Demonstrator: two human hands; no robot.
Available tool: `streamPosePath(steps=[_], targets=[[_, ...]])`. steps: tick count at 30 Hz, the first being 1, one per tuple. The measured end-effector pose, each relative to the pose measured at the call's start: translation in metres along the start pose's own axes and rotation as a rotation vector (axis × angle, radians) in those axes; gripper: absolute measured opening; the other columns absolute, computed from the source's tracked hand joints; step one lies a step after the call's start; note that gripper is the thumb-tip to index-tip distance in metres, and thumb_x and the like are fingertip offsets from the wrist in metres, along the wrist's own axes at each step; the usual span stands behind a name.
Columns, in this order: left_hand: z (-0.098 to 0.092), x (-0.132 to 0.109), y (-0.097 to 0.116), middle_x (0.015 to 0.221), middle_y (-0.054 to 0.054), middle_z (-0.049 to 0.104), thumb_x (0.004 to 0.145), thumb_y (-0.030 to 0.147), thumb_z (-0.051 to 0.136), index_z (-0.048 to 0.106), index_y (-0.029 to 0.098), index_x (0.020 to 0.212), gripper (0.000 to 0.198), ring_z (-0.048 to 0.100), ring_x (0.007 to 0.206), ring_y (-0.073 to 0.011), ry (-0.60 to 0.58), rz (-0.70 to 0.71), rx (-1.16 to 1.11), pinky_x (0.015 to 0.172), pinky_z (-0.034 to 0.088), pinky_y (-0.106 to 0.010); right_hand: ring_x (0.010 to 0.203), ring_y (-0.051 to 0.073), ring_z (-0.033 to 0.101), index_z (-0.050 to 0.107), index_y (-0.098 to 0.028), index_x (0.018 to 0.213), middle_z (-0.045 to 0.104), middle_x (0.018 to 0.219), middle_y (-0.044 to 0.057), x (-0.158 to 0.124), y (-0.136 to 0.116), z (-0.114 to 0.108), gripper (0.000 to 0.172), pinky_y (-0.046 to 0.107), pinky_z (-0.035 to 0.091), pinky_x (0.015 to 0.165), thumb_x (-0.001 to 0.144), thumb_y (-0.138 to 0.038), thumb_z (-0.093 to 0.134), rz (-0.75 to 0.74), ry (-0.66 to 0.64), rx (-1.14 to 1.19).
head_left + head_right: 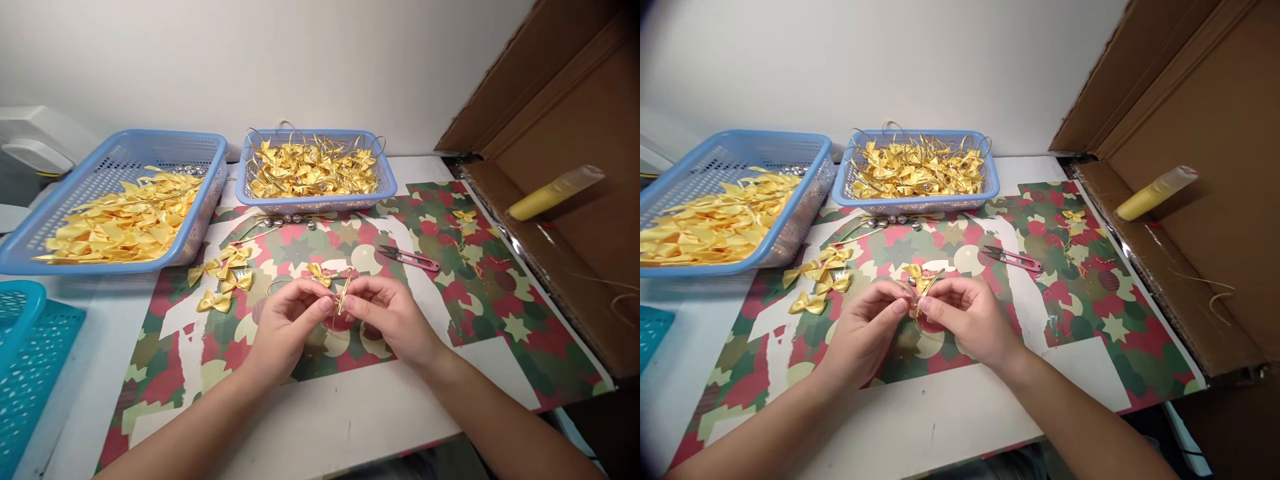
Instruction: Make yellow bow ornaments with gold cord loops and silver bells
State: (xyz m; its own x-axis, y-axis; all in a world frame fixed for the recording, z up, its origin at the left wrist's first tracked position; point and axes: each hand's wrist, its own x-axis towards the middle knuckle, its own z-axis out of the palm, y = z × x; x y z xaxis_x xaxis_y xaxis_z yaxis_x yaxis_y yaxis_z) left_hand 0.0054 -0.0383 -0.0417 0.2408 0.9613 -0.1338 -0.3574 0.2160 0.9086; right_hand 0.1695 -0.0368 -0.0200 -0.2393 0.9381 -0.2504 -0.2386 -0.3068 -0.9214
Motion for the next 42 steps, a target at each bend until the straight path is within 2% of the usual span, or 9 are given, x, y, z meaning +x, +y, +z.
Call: streamPosePath(steps=[8,12,14,16,18,22,29,36,42], targets=[[0.009,0.001,0.004,0.074,0.001,0.063,0.072,0.040,0.081,0.069,0.019,0.073,0.024,0.060,0.073,-0.0099,0.071,-0.225,-0.195,0.069,0.051,-0.019,0.067,0.011,0.064,0.070,-0.019,0.072,0.067,0.069,0.000,0.001,0.005,0.000,0.019,0.023,0.055,0.062,0.075,-0.036,0.078,-0.041,-0.025,0.082],[0.011,0.002,0.006,0.069,-0.001,0.065,0.073,0.044,0.079,0.067,0.016,0.075,0.031,0.062,0.066,-0.0112,0.020,-0.363,-0.226,0.068,0.052,-0.022,0.061,0.009,0.061,0.069,-0.018,0.071,0.064,0.064,-0.002,0.001,0.005,0.000,0.019,0.022,0.054,0.062,0.077,-0.033,0.077,-0.046,-0.063,0.093],[0.011,0.002,0.008,0.067,-0.001,0.064,0.074,0.046,0.077,0.065,0.015,0.075,0.033,0.061,0.059,-0.0104,-0.017,-0.408,-0.219,0.062,0.051,-0.022,0.056,0.009,0.062,0.066,-0.017,0.070,0.062,0.061,-0.003,0.001,0.004,0.001,0.021,0.024,0.053,0.061,0.079,-0.034,0.075,-0.032,-0.110,0.104],[0.011,0.001,0.009,0.064,0.000,0.063,0.076,0.047,0.075,0.063,0.014,0.073,0.035,0.055,0.050,-0.0076,-0.035,-0.413,-0.174,0.052,0.044,-0.019,0.056,0.011,0.063,0.065,-0.017,0.070,0.063,0.061,-0.002,0.001,0.004,0.002,0.022,0.027,0.054,0.062,0.081,-0.035,0.073,-0.027,-0.129,0.098],[0.009,0.001,0.010,0.059,0.001,0.058,0.080,0.049,0.071,0.060,0.013,0.069,0.039,0.043,0.043,-0.0035,-0.042,-0.395,-0.106,0.045,0.033,-0.017,0.060,0.013,0.065,0.065,-0.017,0.070,0.065,0.063,-0.001,0.001,0.003,0.002,0.022,0.028,0.054,0.065,0.081,-0.035,0.072,-0.035,-0.113,0.068],[0.007,0.000,0.010,0.052,0.006,0.040,0.083,0.050,0.067,0.054,0.013,0.064,0.044,0.024,0.045,-0.0016,-0.050,-0.385,-0.048,0.044,0.019,-0.016,0.066,0.012,0.063,0.068,-0.019,0.070,0.066,0.067,0.001,0.001,0.001,0.003,0.022,0.027,0.054,0.067,0.079,-0.037,0.074,-0.056,-0.065,-0.031],[0.006,-0.003,0.007,0.056,0.008,0.035,0.082,0.055,0.066,0.048,0.017,0.069,0.044,0.022,0.050,-0.0046,0.034,-0.326,0.001,0.045,0.019,-0.017,0.056,0.009,0.053,0.067,-0.018,0.070,0.061,0.066,-0.001,-0.001,0.001,0.003,0.026,0.022,0.047,0.051,0.078,-0.041,0.073,-0.028,-0.005,-0.133],[0.005,-0.003,0.004,0.058,0.008,0.023,0.081,0.061,0.062,0.041,0.019,0.067,0.049,0.018,0.052,-0.0067,0.045,-0.303,0.130,0.046,0.017,-0.020,0.066,0.011,0.056,0.066,-0.018,0.071,0.061,0.069,0.000,-0.001,0.005,0.003,0.022,0.024,0.049,0.061,0.079,-0.037,0.072,-0.057,0.004,-0.142],[0.008,-0.002,0.005,0.057,0.008,0.021,0.081,0.062,0.061,0.036,0.020,0.065,0.052,0.015,0.051,-0.0074,0.038,-0.311,0.142,0.045,0.014,-0.022,0.067,0.012,0.056,0.066,-0.019,0.072,0.062,0.070,0.000,-0.001,0.007,0.003,0.021,0.024,0.049,0.061,0.080,-0.037,0.071,-0.058,0.013,-0.166]])
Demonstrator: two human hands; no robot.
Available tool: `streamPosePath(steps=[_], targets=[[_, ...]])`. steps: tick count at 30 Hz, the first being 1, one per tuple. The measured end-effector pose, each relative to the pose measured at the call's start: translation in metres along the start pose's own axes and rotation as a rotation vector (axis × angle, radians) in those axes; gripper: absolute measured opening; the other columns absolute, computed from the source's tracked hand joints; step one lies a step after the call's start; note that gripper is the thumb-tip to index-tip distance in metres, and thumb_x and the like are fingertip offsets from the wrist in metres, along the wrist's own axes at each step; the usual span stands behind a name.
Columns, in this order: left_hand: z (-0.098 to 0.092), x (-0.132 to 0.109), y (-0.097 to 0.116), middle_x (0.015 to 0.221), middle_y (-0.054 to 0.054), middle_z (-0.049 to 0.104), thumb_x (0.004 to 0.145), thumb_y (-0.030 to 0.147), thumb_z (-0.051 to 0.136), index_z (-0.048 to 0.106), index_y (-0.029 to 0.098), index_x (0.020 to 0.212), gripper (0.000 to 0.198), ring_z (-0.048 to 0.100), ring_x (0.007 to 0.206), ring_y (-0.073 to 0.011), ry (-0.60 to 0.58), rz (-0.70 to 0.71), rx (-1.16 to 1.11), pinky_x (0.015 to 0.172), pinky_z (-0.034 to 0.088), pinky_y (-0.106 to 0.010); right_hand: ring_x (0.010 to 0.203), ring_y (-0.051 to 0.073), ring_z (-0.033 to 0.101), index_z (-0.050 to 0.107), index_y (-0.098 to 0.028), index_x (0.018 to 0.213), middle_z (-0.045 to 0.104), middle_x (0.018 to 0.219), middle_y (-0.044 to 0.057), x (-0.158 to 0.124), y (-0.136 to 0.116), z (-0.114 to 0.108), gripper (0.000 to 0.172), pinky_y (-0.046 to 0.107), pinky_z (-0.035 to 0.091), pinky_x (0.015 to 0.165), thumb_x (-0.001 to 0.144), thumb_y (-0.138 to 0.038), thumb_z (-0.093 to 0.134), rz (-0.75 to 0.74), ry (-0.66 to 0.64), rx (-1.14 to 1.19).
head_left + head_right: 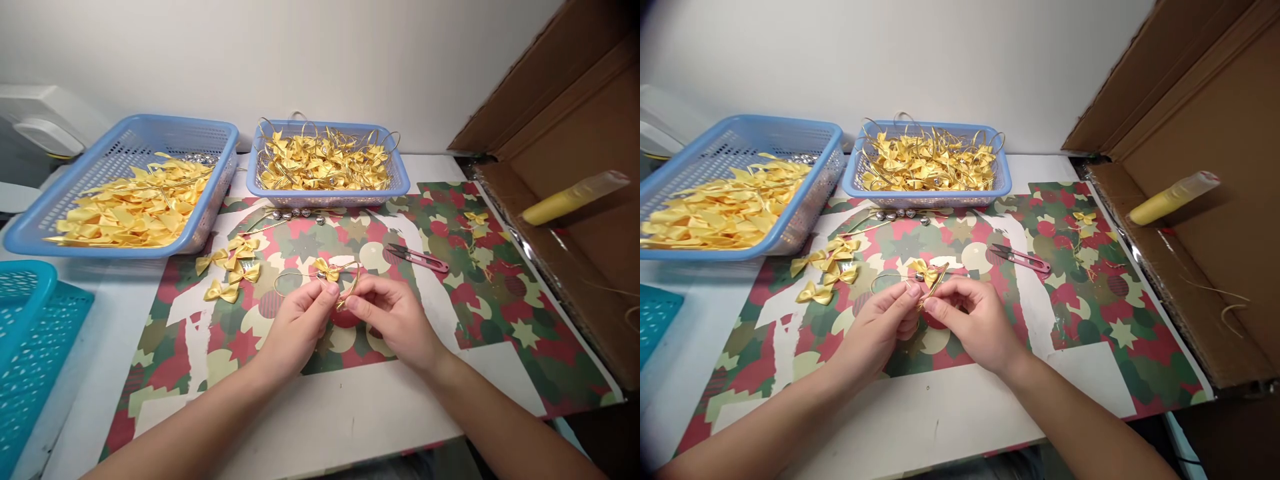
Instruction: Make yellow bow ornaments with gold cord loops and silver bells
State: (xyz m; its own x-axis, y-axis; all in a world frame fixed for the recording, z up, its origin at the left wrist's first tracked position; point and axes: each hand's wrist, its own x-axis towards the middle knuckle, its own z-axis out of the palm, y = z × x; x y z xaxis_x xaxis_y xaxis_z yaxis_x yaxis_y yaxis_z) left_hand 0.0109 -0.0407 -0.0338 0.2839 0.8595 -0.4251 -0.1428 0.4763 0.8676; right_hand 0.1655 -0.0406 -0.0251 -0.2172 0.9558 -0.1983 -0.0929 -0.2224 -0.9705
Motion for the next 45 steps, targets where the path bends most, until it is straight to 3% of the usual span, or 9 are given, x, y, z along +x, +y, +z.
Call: streamPosePath(steps=[14,19,21,24,27,30,35,40,45], targets=[[-0.002,0.000,-0.003,0.057,0.007,0.025,0.081,0.059,0.064,0.049,0.019,0.069,0.044,0.019,0.051,-0.0077,0.050,0.063,-0.008,0.045,0.016,-0.022,0.057,0.009,0.046,0.064,-0.018,0.069,0.055,0.063,-0.002,-0.001,0.002,0.000,0.022,0.023,0.039,0.053,0.082,-0.035,0.069,-0.049,0.048,-0.079],[-0.002,-0.002,0.000,0.055,0.008,0.025,0.081,0.057,0.064,0.046,0.019,0.065,0.045,0.019,0.050,-0.0074,0.080,0.085,0.017,0.044,0.016,-0.021,0.061,0.011,0.049,0.066,-0.019,0.074,0.059,0.068,-0.001,-0.003,0.003,0.001,0.016,0.024,0.039,0.054,0.084,-0.032,0.067,-0.087,0.049,-0.116],[-0.001,-0.003,0.002,0.054,0.007,0.027,0.081,0.056,0.064,0.046,0.019,0.063,0.045,0.021,0.049,-0.0075,0.085,0.126,0.056,0.044,0.018,-0.021,0.062,0.012,0.050,0.065,-0.020,0.073,0.058,0.068,0.000,-0.004,0.002,0.000,0.015,0.026,0.041,0.055,0.084,-0.029,0.065,-0.160,0.099,-0.192],[0.000,-0.005,0.004,0.052,0.007,0.030,0.083,0.054,0.062,0.047,0.019,0.062,0.043,0.022,0.047,-0.0075,0.078,0.180,0.137,0.042,0.018,-0.021,0.074,0.016,0.055,0.064,-0.022,0.079,0.060,0.076,0.002,-0.008,-0.001,-0.004,0.007,0.032,0.047,0.068,0.085,-0.022,0.060,-0.404,0.232,-0.369],[0.000,-0.006,0.004,0.050,0.007,0.031,0.086,0.049,0.060,0.051,0.019,0.061,0.040,0.022,0.045,-0.0076,0.032,0.242,0.240,0.042,0.018,-0.022,0.090,0.022,0.060,0.066,-0.023,0.087,0.066,0.088,0.005,-0.008,-0.004,-0.006,0.007,0.039,0.048,0.084,0.084,-0.020,0.060,-0.550,0.204,-0.544],[-0.002,-0.006,0.005,0.049,0.006,0.034,0.090,0.041,0.057,0.056,0.019,0.063,0.035,0.024,0.045,-0.0079,-0.004,0.333,0.354,0.044,0.021,-0.022,0.091,0.021,0.063,0.070,-0.024,0.096,0.069,0.092,0.005,-0.006,-0.005,-0.007,0.016,0.037,0.051,0.083,0.091,-0.030,0.057,-0.359,0.024,-0.499],[-0.006,-0.006,0.012,0.056,0.003,0.044,0.095,0.035,0.048,0.058,0.017,0.066,0.035,0.033,0.051,-0.0094,-0.101,0.359,0.470,0.049,0.026,-0.022,0.075,0.013,0.061,0.065,-0.026,0.119,0.065,0.085,0.001,-0.002,-0.004,-0.008,0.031,0.024,0.051,0.065,0.095,-0.041,0.052,0.030,-0.209,-0.133],[-0.009,-0.007,0.016,0.058,0.003,0.037,0.095,0.043,0.044,0.051,0.017,0.065,0.040,0.032,0.055,-0.0102,-0.173,0.270,0.403,0.050,0.026,-0.023,0.056,0.006,0.049,0.069,-0.021,0.101,0.053,0.067,-0.004,0.003,-0.008,-0.006,0.022,0.019,0.043,0.051,0.087,-0.038,0.065,0.105,-0.190,0.016],[-0.009,-0.009,0.019,0.053,0.008,0.032,0.087,0.034,0.059,0.051,0.018,0.070,0.025,0.023,0.048,-0.0073,-0.272,0.214,0.329,0.045,0.018,-0.022,0.052,0.006,0.046,0.067,-0.020,0.100,0.051,0.065,-0.004,0.002,-0.004,-0.005,0.020,0.020,0.041,0.049,0.086,-0.034,0.064,0.061,-0.147,-0.011]])
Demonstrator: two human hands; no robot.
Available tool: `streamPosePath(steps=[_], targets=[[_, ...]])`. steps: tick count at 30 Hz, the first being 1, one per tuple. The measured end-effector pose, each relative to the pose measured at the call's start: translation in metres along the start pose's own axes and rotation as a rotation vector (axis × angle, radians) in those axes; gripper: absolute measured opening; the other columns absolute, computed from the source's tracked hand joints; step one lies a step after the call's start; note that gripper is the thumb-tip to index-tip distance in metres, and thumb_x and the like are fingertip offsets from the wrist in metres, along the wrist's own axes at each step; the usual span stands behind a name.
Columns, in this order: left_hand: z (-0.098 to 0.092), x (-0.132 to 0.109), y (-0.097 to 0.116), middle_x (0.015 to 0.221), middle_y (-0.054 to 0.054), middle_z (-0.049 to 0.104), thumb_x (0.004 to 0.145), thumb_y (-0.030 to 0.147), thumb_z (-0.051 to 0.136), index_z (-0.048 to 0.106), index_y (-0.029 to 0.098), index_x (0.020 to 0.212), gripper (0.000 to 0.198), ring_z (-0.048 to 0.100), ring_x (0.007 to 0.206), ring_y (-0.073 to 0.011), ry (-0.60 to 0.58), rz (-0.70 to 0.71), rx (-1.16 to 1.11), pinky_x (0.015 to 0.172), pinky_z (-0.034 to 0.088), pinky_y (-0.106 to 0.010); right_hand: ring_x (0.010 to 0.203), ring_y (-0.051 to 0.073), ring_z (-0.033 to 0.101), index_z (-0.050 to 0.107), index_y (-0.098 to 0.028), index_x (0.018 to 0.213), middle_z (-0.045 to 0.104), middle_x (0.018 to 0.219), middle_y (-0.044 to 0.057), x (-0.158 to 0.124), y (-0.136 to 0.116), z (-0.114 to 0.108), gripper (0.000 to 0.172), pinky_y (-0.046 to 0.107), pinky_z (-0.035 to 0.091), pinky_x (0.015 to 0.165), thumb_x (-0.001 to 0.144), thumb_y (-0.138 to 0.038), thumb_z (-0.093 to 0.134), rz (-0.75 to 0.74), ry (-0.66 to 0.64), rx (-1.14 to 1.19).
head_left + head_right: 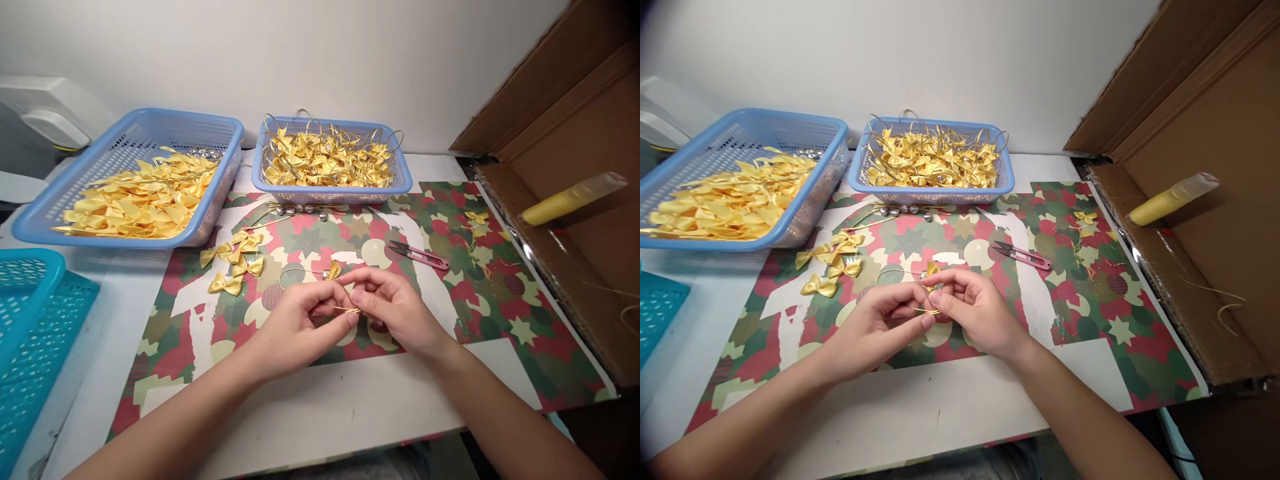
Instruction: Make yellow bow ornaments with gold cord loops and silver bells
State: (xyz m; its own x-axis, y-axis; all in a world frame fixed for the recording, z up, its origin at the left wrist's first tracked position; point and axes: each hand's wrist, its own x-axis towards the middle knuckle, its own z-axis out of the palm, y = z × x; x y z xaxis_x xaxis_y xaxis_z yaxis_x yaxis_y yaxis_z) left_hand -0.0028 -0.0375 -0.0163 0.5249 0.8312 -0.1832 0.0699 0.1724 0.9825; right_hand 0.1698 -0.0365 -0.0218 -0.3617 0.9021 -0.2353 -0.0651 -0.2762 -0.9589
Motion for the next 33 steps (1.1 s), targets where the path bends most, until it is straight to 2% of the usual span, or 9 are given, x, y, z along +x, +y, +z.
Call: streamPosePath(steps=[2,5,8,10,15,19,23,33], targets=[[-0.001,0.000,0.001,0.052,0.008,0.033,0.086,0.031,0.059,0.053,0.017,0.071,0.021,0.024,0.048,-0.0066,0.000,-0.011,0.017,0.045,0.018,-0.021,0.057,0.007,0.049,0.065,-0.022,0.108,0.053,0.070,-0.003,-0.001,0.003,-0.001,0.021,0.021,0.044,0.052,0.088,-0.027,0.061,-0.110,0.075,-0.128],[-0.004,0.001,0.003,0.052,0.009,0.032,0.086,0.030,0.060,0.054,0.016,0.070,0.021,0.024,0.048,-0.0061,-0.007,-0.050,0.023,0.046,0.019,-0.020,0.073,0.011,0.055,0.062,-0.027,0.120,0.058,0.087,0.000,-0.003,0.006,-0.006,0.034,0.024,0.049,0.064,0.090,-0.013,0.055,-0.488,0.178,-0.495],[-0.007,0.001,0.005,0.054,0.009,0.028,0.085,0.029,0.059,0.052,0.016,0.068,0.022,0.022,0.050,-0.0057,-0.043,-0.111,-0.001,0.046,0.019,-0.019,0.091,0.016,0.054,0.068,-0.028,0.111,0.060,0.104,0.004,-0.002,0.005,-0.013,0.033,0.033,0.049,0.078,0.090,-0.008,0.054,-0.867,0.165,-0.877],[-0.009,0.001,0.005,0.055,0.009,0.030,0.085,0.030,0.059,0.052,0.016,0.069,0.023,0.023,0.051,-0.0058,-0.075,-0.153,-0.015,0.046,0.019,-0.019,0.094,0.020,0.052,0.072,-0.027,0.101,0.061,0.108,0.006,0.000,0.003,-0.016,0.025,0.038,0.046,0.082,0.090,-0.010,0.057,-0.960,0.161,-1.013],[-0.013,0.000,0.003,0.053,0.009,0.032,0.086,0.033,0.059,0.054,0.016,0.072,0.023,0.028,0.050,-0.0069,-0.087,-0.198,0.019,0.047,0.023,-0.020,0.093,0.021,0.053,0.071,-0.020,0.085,0.068,0.098,0.006,0.002,0.000,-0.020,0.013,0.038,0.046,0.081,0.087,-0.011,0.063,-0.953,0.153,-1.015],[-0.015,0.000,0.006,0.053,0.009,0.028,0.086,0.032,0.059,0.056,0.016,0.072,0.021,0.027,0.050,-0.0069,-0.060,-0.139,0.074,0.048,0.023,-0.021,0.083,0.018,0.055,0.071,-0.019,0.088,0.071,0.083,0.004,0.003,0.000,-0.023,0.008,0.036,0.047,0.075,0.088,-0.013,0.065,-0.932,0.083,-0.990],[-0.015,0.001,0.008,0.056,0.009,0.024,0.084,0.029,0.060,0.058,0.015,0.072,0.018,0.026,0.051,-0.0069,-0.031,-0.057,0.132,0.048,0.025,-0.020,0.078,0.016,0.055,0.071,-0.018,0.087,0.071,0.079,0.003,0.004,0.001,-0.025,0.009,0.033,0.047,0.073,0.088,-0.013,0.064,-0.921,0.044,-0.940],[-0.016,0.001,0.004,0.055,0.006,0.038,0.086,0.030,0.053,0.056,0.016,0.071,0.021,0.035,0.050,-0.0085,-0.033,-0.044,0.124,0.048,0.030,-0.022,0.075,0.015,0.056,0.072,-0.020,0.088,0.071,0.078,0.002,0.003,0.002,-0.024,0.011,0.033,0.048,0.072,0.088,-0.013,0.064,-0.904,0.033,-0.906]])
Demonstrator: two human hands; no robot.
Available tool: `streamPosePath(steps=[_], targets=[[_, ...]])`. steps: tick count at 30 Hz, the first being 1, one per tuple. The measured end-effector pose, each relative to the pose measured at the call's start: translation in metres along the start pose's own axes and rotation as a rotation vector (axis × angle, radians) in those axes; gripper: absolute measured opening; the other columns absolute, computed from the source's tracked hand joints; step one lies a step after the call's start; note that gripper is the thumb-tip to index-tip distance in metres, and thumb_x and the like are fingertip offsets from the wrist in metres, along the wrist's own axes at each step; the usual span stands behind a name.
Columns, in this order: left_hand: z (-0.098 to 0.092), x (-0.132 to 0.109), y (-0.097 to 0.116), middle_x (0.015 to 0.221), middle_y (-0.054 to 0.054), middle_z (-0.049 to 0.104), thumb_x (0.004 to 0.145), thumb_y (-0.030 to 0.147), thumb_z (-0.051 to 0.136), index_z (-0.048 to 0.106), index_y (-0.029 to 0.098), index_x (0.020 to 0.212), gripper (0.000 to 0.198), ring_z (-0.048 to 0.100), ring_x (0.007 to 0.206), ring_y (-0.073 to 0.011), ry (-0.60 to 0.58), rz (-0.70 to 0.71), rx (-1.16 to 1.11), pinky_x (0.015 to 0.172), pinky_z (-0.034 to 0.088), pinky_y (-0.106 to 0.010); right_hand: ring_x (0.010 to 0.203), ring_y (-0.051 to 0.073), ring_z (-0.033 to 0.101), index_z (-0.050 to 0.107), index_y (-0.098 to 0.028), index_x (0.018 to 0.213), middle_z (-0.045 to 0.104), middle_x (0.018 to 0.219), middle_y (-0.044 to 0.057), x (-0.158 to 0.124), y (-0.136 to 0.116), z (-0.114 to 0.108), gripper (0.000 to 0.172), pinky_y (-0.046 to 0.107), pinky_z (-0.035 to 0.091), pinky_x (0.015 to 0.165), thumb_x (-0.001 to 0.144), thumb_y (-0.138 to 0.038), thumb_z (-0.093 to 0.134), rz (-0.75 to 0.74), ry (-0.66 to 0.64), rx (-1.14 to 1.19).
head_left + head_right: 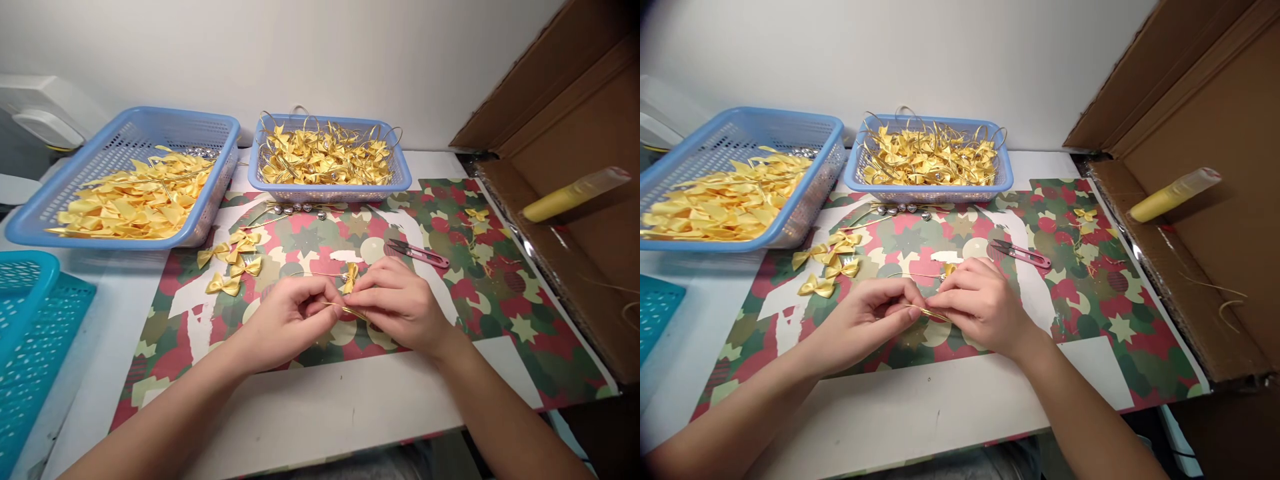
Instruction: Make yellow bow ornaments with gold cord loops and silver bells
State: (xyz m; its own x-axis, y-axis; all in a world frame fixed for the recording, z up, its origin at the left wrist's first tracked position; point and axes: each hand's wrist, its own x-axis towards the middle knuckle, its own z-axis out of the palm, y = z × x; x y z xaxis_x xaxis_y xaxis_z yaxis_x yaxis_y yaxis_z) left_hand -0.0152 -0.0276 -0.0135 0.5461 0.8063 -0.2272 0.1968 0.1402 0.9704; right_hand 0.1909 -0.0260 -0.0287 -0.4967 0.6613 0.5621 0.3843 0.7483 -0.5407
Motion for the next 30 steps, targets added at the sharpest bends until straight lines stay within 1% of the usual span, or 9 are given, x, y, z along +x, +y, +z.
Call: streamPosePath(steps=[9,17,30], targets=[[0.0006,-0.0009,0.0008,0.051,0.008,0.034,0.087,0.029,0.054,0.055,0.017,0.072,0.020,0.033,0.048,-0.0083,-0.022,-0.001,-0.027,0.047,0.027,-0.022,0.072,0.015,0.056,0.072,-0.018,0.087,0.071,0.076,0.003,-0.0009,-0.0009,0.0011,0.008,0.032,0.048,0.069,0.087,-0.013,0.066,0.013,0.013,0.062],[0.0000,-0.0012,0.0052,0.051,0.008,0.035,0.083,0.022,0.056,0.057,0.016,0.071,0.014,0.031,0.048,-0.0066,0.001,0.034,0.000,0.047,0.026,-0.020,0.072,0.014,0.057,0.073,-0.020,0.087,0.071,0.076,0.002,0.0000,-0.0015,-0.0004,0.010,0.032,0.048,0.068,0.089,-0.016,0.064,0.013,0.011,0.032],[-0.0027,-0.0018,0.0033,0.052,0.009,0.031,0.090,0.028,0.053,0.059,0.016,0.074,0.021,0.030,0.049,-0.0072,-0.019,0.032,0.064,0.048,0.026,-0.020,0.072,0.014,0.055,0.073,-0.019,0.088,0.069,0.076,0.003,-0.0011,-0.0016,-0.0006,0.011,0.031,0.048,0.069,0.088,-0.013,0.064,0.007,0.010,0.027]])
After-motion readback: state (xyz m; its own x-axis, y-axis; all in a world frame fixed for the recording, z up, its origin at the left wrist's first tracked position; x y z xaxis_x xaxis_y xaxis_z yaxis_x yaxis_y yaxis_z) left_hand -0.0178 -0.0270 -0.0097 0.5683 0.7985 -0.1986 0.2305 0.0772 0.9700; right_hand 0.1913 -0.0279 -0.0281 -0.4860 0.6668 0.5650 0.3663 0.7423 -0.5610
